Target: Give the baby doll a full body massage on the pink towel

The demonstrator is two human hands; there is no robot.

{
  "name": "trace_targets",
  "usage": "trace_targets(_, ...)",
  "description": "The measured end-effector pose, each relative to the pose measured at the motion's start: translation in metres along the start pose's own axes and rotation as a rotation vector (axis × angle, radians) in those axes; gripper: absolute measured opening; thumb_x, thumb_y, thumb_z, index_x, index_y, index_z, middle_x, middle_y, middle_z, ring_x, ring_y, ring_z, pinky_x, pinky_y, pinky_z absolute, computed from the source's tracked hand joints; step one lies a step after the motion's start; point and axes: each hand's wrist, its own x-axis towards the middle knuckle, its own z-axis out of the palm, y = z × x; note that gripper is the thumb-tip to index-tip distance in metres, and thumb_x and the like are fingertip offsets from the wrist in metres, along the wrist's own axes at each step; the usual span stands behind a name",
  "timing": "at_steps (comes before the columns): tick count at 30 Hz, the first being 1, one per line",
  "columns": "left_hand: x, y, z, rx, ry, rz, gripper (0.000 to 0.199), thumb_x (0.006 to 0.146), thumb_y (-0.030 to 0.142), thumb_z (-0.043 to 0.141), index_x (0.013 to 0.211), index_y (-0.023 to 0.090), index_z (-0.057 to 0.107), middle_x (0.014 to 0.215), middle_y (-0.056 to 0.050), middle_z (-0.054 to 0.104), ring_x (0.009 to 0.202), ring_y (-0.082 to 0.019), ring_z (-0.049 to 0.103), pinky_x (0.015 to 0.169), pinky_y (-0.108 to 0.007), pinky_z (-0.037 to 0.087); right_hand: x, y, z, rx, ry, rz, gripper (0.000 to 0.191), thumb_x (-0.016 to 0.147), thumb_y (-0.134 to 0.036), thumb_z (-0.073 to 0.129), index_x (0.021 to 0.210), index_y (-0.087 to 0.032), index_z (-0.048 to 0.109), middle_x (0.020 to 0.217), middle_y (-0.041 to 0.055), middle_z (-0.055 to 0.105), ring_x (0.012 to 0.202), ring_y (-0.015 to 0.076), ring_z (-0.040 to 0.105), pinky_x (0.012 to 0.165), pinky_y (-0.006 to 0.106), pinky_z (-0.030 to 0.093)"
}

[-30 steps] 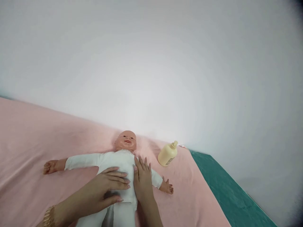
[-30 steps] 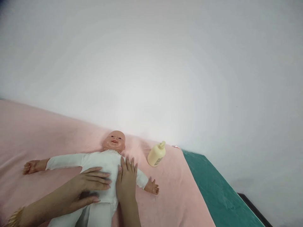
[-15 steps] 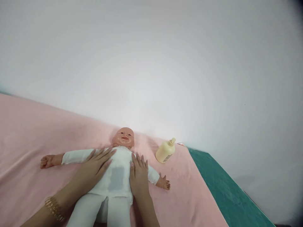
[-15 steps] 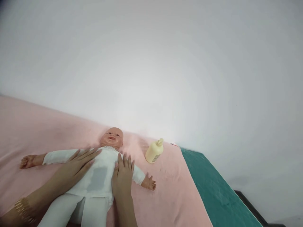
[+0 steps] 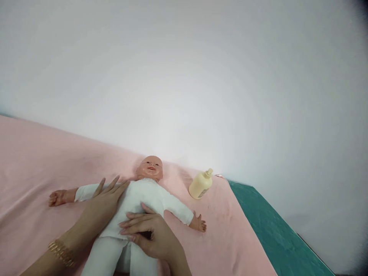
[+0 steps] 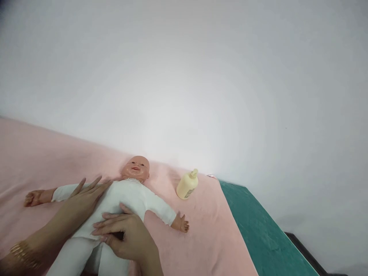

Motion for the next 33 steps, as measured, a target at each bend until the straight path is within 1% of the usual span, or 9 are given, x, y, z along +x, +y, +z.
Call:
trace_targets(3,0.0,0.002,-0.001,0.009,-0.007,0.004,0.053,0.081,0.012,0.035,0.129,0.011,0.058,0.133,-0.011,0.058,0.131,-0.036,0.044,0.107,-0.059,0.027,0.002,0.009,0.0,-0.06,0.005,0.025,0.027,0.092,-0.029,0.057,0.116,-0.032,0.068,0.123,-0.0007,0.066,0.128,0.0186,0.051,0.121,0.04,0.009)
trace_targets(7,0.0,0.004,-0.003,-0.026,-0.017,-0.021,0.053,0.084,0.011,0.032,0.13,0.013,0.058,0.133,-0.01,0.058,0.132,-0.034,0.043,0.109,-0.059,0.023,0.003,0.027,-0.005,-0.178,0.051,0.09,0.039,0.096,-0.039,0.049,0.135,-0.033,0.052,0.147,-0.0009,0.043,0.144,0.0193,0.026,0.12,0.049,0.003)
trace_targets(11,0.002,0.006,-0.004,-0.076,-0.028,-0.078,0.051,0.087,0.013,0.03,0.13,0.014,0.058,0.132,-0.009,0.06,0.132,-0.033,0.044,0.111,-0.059,0.022,0.002,0.042,-0.007,-0.309,0.116,0.176,0.047,0.1,-0.046,0.035,0.145,-0.032,0.036,0.156,-0.0022,0.025,0.147,0.019,0.01,0.119,0.053,0.0)
trace_targets(16,0.013,0.014,-0.019,-0.244,-0.059,-0.179,0.051,0.088,0.013,0.027,0.129,0.015,0.058,0.13,-0.008,0.06,0.131,-0.026,0.047,0.112,-0.054,0.028,0.001,0.055,-0.009,-0.409,0.249,0.272,0.047,0.102,-0.042,0.026,0.146,-0.029,0.036,0.155,0.0005,0.027,0.147,0.0219,0.016,0.118,0.057,0.003)
trace_targets(19,0.021,0.022,-0.037,-0.398,-0.087,-0.158,0.045,0.093,0.025,0.033,0.13,0.018,0.058,0.134,-0.006,0.057,0.129,-0.024,0.049,0.112,-0.047,0.034,0.0,0.062,-0.012,-0.496,0.347,0.334,0.047,0.101,-0.036,0.027,0.145,-0.024,0.04,0.152,0.0037,0.035,0.145,0.0247,0.021,0.117,0.059,0.007)
trace_targets(23,0.026,0.039,-0.067,-0.699,-0.266,0.086,0.036,0.093,0.039,0.049,0.123,0.028,0.064,0.129,-0.001,0.061,0.124,-0.021,0.054,0.113,-0.039,0.036,-0.002,0.067,-0.016,-0.609,0.419,0.432,0.048,0.099,-0.028,0.029,0.142,-0.017,0.044,0.149,0.0064,0.041,0.144,0.0273,0.023,0.117,0.059,0.008)
trace_targets(27,0.028,0.053,-0.091,-0.911,-0.529,0.247,0.029,0.094,0.039,0.05,0.115,0.033,0.069,0.124,0.002,0.065,0.128,-0.019,0.05,0.118,-0.041,0.025,-0.002,0.067,-0.017,-0.655,0.411,0.462,0.049,0.096,-0.021,0.03,0.142,-0.016,0.044,0.148,0.0062,0.041,0.144,0.0267,0.023,0.117,0.058,0.008)
trace_targets(30,0.029,0.054,-0.096,-0.908,-0.592,0.218,0.031,0.095,0.038,0.047,0.118,0.033,0.067,0.128,0.001,0.062,0.134,-0.019,0.043,0.12,-0.045,0.02,-0.001,0.066,-0.016,-0.652,0.409,0.461,0.049,0.096,-0.02,0.029,0.142,-0.015,0.044,0.148,0.0067,0.042,0.144,0.0261,0.023,0.117,0.057,0.008)
trace_targets(33,0.029,0.05,-0.087,-0.852,-0.536,0.184,0.04,0.095,0.041,0.046,0.132,0.03,0.057,0.139,-0.003,0.053,0.14,-0.021,0.031,0.119,-0.048,0.019,-0.001,0.066,-0.016,-0.658,0.401,0.467,0.049,0.096,-0.021,0.028,0.142,-0.014,0.044,0.148,0.0072,0.041,0.144,0.0262,0.024,0.117,0.057,0.008)
